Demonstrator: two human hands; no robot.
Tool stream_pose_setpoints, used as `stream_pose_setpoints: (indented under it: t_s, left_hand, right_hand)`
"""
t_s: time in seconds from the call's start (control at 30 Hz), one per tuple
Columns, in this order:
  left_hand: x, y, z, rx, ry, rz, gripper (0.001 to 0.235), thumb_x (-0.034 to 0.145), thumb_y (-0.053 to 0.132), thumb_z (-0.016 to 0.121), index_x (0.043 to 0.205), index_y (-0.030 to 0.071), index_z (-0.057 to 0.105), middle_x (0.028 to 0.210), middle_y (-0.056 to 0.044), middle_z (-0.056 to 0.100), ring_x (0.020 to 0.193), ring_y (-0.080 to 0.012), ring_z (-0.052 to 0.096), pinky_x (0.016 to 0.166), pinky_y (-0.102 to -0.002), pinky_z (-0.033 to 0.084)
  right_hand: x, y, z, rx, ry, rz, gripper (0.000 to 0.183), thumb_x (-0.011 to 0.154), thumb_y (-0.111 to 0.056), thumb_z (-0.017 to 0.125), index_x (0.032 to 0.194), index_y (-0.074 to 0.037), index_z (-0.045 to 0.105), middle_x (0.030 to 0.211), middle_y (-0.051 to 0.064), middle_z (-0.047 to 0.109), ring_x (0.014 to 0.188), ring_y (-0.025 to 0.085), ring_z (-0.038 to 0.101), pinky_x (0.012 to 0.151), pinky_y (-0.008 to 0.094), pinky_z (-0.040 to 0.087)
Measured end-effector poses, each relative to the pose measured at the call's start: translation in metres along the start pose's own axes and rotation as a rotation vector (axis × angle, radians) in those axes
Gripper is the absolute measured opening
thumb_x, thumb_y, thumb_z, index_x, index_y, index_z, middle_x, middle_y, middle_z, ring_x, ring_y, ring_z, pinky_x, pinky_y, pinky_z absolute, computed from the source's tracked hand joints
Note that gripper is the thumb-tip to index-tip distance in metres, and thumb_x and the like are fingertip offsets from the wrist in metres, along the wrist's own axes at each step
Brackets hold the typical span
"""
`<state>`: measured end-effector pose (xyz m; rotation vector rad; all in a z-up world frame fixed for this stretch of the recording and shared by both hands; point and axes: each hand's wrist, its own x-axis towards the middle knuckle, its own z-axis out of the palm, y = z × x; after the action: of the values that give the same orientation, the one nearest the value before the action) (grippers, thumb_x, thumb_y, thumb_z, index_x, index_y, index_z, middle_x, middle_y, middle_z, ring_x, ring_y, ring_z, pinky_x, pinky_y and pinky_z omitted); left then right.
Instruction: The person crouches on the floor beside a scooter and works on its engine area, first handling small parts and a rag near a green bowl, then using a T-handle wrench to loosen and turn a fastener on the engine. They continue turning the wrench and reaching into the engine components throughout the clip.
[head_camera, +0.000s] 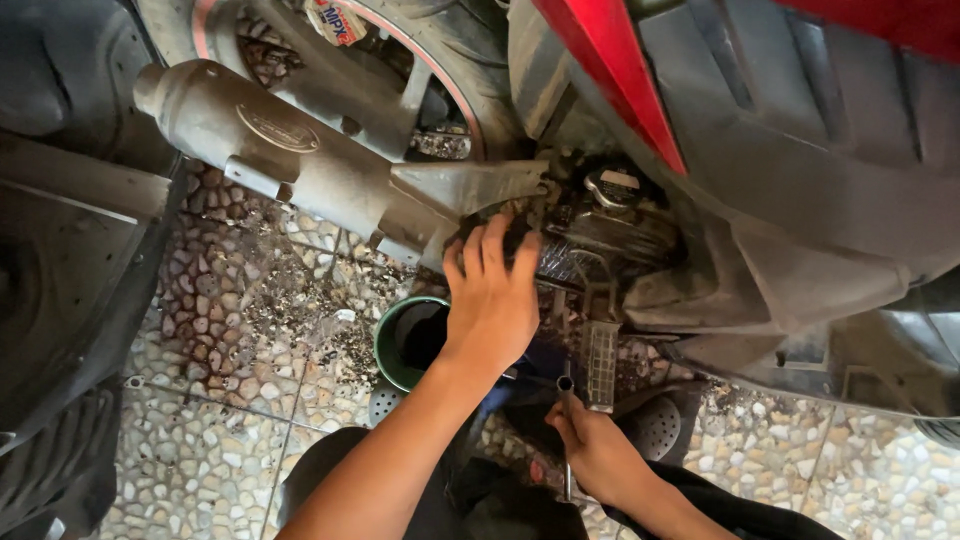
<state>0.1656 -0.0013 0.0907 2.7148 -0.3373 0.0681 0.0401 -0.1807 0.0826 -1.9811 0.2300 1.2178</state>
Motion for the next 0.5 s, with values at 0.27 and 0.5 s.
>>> stream_pose_setpoints:
  t_s: [0.27,0.5]
  left_hand:
    - [-0.002,-0.001,-0.011,0.027,0.038,-0.034,0.063,0.085,0.013,0.067,0.144,0.005,0.045,0.147,-0.026,0.039,0.133,-0.0451,0.042,0.11,-0.065,0.03]
    - [-0.008,-0.016,-0.028,0.097,0.029,-0.077,0.062,0.093,0.014,0.064,0.149,0.0,0.041,0.149,-0.033,0.035,0.133,-0.0484,0.039,0.109,-0.067,0.028]
  right_hand:
    - [0.003,0.003,0.001,0.012,0.03,-0.068,0.026,0.101,-0.02,0.05,0.116,-0.002,0.06,0.09,0.021,0.073,0.088,0.04,0.07,0.076,0.046,0.053]
    - [0.012,0.053,0.024,-0.199,0.159,-0.198,0.021,0.099,-0.02,0.054,0.1,0.001,0.054,0.089,0.029,0.067,0.085,0.049,0.064,0.071,0.057,0.049]
